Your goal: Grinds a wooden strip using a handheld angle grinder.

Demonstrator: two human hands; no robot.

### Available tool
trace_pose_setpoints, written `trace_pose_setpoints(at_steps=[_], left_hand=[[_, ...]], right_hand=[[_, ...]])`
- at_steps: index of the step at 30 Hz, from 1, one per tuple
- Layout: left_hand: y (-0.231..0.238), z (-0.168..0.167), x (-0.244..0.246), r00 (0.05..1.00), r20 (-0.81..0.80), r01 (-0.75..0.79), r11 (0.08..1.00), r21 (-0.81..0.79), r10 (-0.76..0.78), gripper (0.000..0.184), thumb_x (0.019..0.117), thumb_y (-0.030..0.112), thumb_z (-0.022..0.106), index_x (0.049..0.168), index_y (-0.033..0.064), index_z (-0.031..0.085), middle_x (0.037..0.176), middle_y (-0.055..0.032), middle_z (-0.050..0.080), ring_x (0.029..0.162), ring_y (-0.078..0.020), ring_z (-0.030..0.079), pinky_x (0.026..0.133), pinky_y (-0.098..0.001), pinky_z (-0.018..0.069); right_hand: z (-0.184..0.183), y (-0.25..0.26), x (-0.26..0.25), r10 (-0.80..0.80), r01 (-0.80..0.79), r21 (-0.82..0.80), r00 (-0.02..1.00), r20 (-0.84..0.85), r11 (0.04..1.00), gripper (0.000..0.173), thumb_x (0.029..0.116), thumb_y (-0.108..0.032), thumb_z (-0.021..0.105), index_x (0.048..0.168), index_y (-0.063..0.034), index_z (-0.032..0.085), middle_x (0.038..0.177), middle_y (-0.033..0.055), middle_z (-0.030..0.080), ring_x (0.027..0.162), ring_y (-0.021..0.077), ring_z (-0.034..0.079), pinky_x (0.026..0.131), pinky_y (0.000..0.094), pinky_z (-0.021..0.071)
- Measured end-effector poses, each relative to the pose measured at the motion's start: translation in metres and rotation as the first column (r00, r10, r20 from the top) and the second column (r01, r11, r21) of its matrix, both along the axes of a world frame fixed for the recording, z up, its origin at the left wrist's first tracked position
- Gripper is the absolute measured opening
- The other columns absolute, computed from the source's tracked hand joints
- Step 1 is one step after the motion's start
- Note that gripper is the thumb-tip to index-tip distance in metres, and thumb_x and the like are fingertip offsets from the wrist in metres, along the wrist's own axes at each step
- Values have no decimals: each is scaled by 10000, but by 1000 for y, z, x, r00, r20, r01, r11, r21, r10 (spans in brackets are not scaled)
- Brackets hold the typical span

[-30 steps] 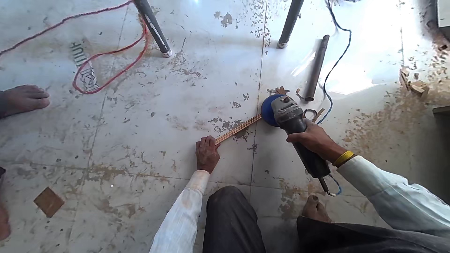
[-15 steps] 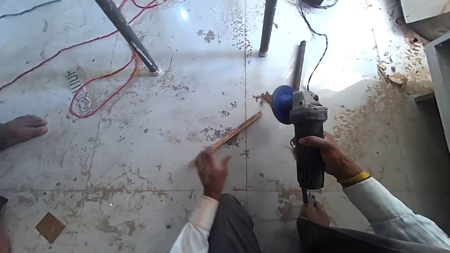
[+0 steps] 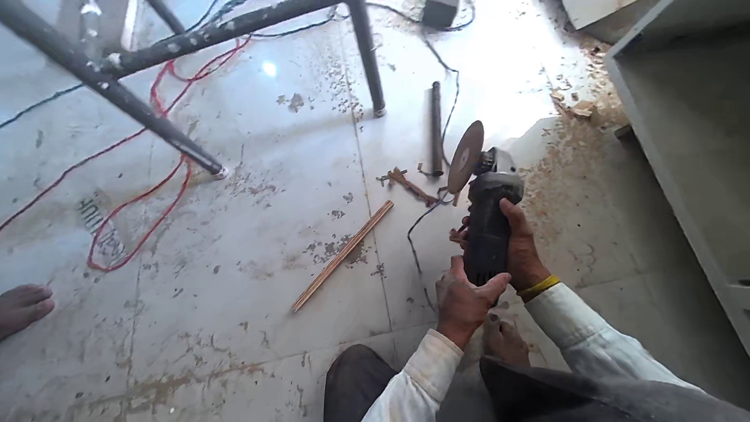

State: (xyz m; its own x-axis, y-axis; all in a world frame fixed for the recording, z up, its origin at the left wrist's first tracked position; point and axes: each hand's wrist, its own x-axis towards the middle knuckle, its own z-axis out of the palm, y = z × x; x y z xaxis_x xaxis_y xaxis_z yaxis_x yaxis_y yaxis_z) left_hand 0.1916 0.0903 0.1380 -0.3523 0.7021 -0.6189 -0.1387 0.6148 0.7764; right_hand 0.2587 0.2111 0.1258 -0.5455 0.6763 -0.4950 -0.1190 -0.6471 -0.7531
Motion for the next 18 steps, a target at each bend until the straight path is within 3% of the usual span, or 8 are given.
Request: trace_pose_setpoints(at_steps=[4,6,9,13,15,18], left_hand=[[25,-4,19,970,-191,131,985,-114,-151,694,851,469,811,1314,2,588,1005,-199,708,972,-342,687,874,-546,535],[39,-13,26,916,-315,202,965,-167,-247,711,875,468,789,1344,-16,561,1064,-239,704,1020,-398,685,898,-587,530],[60,-37,35,801,-493,276,940,-202,-341,661,910,408,754,1330,-57,544,1137,-279,674,1040,-432,683,882,-597,543],[81,-67,49,676,-629,303,923,-238,-384,615,922,340,751,1322,-84,558,1235,-280,647,1069,-410,684,908,-535,552],[84,-80,58,631,-689,296,932,-211,-356,608,908,295,760,1328,-95,555,1231,-290,648,1073,-419,683,891,-535,557],[81,-99,70,598,-726,300,935,-190,-339,639,917,265,759,1393,-80,509,1300,-297,613,1154,-437,643,919,-563,540]], right_hand=[[-28,12,29,-62,60,-37,997,-35,997,490,1005,-557,419,1253,-164,574,995,79,731,800,201,732,684,376,631],[-39,14,42,-44,43,13,993,106,999,436,977,-501,533,1257,-170,578,997,40,723,826,154,717,711,346,617],[-60,21,57,16,-43,92,962,273,995,626,891,-466,715,1390,-160,494,1060,38,694,911,139,686,784,343,588],[-79,35,71,49,-104,133,931,361,986,513,941,-328,719,1353,-80,542,1058,79,692,894,145,672,776,329,570],[-90,47,80,78,-151,151,911,406,977,488,956,-298,729,1322,-13,578,1085,133,692,937,190,674,839,382,568],[-94,52,99,135,-286,198,824,550,938,551,950,-383,741,1360,-42,599,1137,173,704,968,271,701,863,478,583]])
